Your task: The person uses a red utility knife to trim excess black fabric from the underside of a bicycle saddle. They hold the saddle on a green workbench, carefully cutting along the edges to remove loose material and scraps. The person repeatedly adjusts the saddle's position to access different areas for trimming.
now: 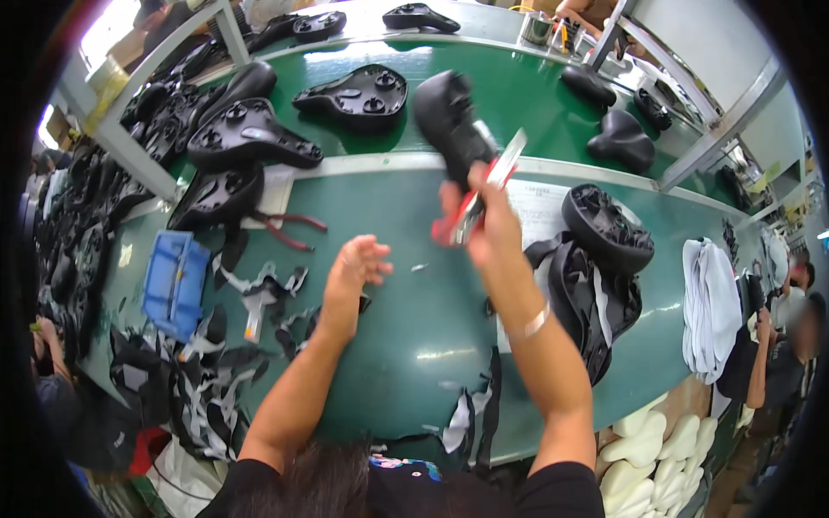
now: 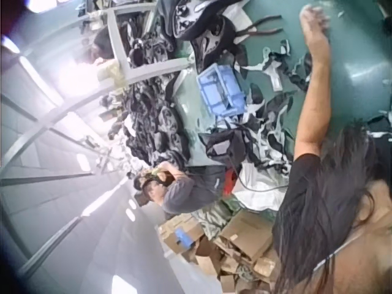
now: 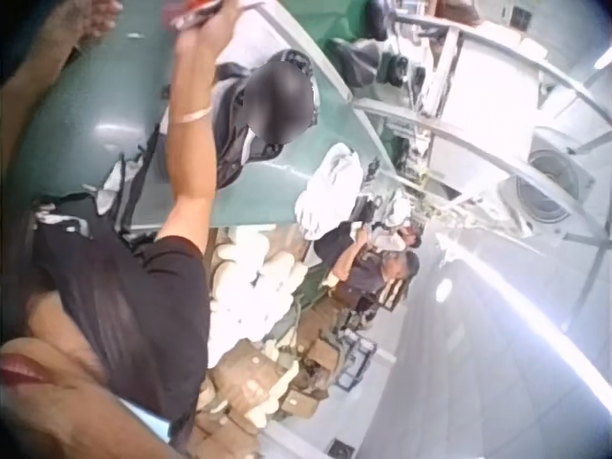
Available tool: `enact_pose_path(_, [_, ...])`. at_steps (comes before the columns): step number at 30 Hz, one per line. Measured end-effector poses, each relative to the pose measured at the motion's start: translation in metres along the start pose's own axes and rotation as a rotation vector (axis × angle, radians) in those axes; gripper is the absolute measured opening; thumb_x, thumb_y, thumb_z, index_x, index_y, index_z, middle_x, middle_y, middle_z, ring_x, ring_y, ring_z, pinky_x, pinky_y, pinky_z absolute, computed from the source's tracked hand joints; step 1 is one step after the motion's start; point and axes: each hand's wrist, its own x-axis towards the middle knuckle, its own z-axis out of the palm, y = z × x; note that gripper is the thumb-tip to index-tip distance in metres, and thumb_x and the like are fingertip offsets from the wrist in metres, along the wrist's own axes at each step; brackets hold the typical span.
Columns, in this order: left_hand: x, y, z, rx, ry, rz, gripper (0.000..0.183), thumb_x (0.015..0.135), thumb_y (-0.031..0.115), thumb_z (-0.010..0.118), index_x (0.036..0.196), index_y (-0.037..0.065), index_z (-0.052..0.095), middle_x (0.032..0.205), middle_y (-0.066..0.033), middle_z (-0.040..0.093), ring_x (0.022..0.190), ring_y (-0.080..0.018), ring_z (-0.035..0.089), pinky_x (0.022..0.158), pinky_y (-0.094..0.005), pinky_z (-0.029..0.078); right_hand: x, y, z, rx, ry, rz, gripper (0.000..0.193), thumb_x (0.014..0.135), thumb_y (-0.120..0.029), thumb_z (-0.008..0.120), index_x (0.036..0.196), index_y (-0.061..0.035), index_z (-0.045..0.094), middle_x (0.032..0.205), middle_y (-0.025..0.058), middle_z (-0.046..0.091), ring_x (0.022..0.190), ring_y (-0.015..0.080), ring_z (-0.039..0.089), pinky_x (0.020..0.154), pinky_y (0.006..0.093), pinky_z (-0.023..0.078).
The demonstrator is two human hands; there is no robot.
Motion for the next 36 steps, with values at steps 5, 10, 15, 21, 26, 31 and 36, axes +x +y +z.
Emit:
enact_pose_path(5, [-0.022,0.058,-0.028,-0.539,-0.046,-0.531,0.049,0.093,0.039,0.055,0.125,0.002,0.051,0.117,-0.0115,0.06,0.103,-0.0218,0.061,0.09,-0.0363,0.049,-0.19,0.023,-0.049,-0.593,-0.275,0.308,0.033,0.087,-0.017,0.065,0.115,-0.0054,0.052,0.087,0.0057,0.058,0.065,0.0121,0.061,0.057,0.0255,0.05])
enact_pose_path(10, [-0.071,0.08,-0.06,-0.153,-0.155,-0.533,0.055,0.082,0.026,0.067,0.124,-0.002,0.046,0.105,-0.0122,0.06,0.091,-0.0191,0.063,0.079,-0.0306,0.054,-0.256,0.021,-0.082,-0.746,-0.298,0.229,0.036,0.094,-0.013,0.055,0.126,-0.0027,0.043,0.088,0.0071,0.06,0.066,0.0111,0.06,0.059,0.0253,0.05])
enact_pose_path(15, [-0.075,0.102,-0.049,0.193,-0.137,-0.511,0.04,0.079,0.034,0.065,0.101,0.003,0.053,0.083,-0.002,0.053,0.069,-0.0089,0.055,0.058,-0.0221,0.046,-0.237,0.005,-0.078,-1.593,-0.582,-0.713,0.046,0.088,-0.004,0.056,0.134,-0.005,0.046,0.088,0.0115,0.061,0.066,0.0219,0.056,0.058,0.03,0.047])
enact_pose_path(21, [-0.058,0.123,-0.031,0.394,-0.226,-0.504,0.033,0.076,0.027,0.062,0.097,0.003,0.054,0.081,-0.002,0.054,0.065,-0.0089,0.052,0.059,-0.0232,0.044,-0.202,-0.013,-0.053,-2.079,-0.823,-0.881,0.062,0.081,-0.002,0.056,0.14,-0.0159,0.042,0.079,0.0099,0.05,0.06,0.0266,0.052,0.054,0.0388,0.046])
enact_pose_path(26, [-0.084,0.118,-0.039,0.267,-0.081,-0.435,0.032,0.076,0.024,0.061,0.096,0.0,0.054,0.08,-0.0027,0.055,0.065,-0.009,0.053,0.06,-0.0232,0.045,-0.265,0.032,-0.08,-1.951,-0.536,-0.537,0.069,0.083,-0.003,0.055,0.146,-0.0118,0.029,0.072,0.0161,0.049,0.054,0.0342,0.055,0.048,0.0462,0.046])
enact_pose_path(31, [-0.137,0.109,-0.041,0.22,0.14,-0.271,0.045,0.075,0.025,0.063,0.109,-0.004,0.053,0.091,-0.0066,0.056,0.08,-0.012,0.055,0.072,-0.0249,0.046,-0.325,0.051,-0.081,-1.709,-0.345,-0.229,0.06,0.089,-0.004,0.055,0.143,-0.0056,0.029,0.111,0.023,0.063,0.083,0.0375,0.067,0.068,0.0423,0.054])
enact_pose_path(36, [-0.164,0.109,-0.042,0.181,0.175,-0.197,0.053,0.076,0.024,0.062,0.119,-0.004,0.049,0.098,-0.0063,0.054,0.087,-0.0125,0.051,0.078,-0.0258,0.044,-0.293,0.033,-0.069,-1.299,-0.07,-0.431,0.049,0.087,-0.003,0.059,0.133,-0.0038,0.042,0.117,0.0203,0.061,0.096,0.0235,0.067,0.072,0.0312,0.054])
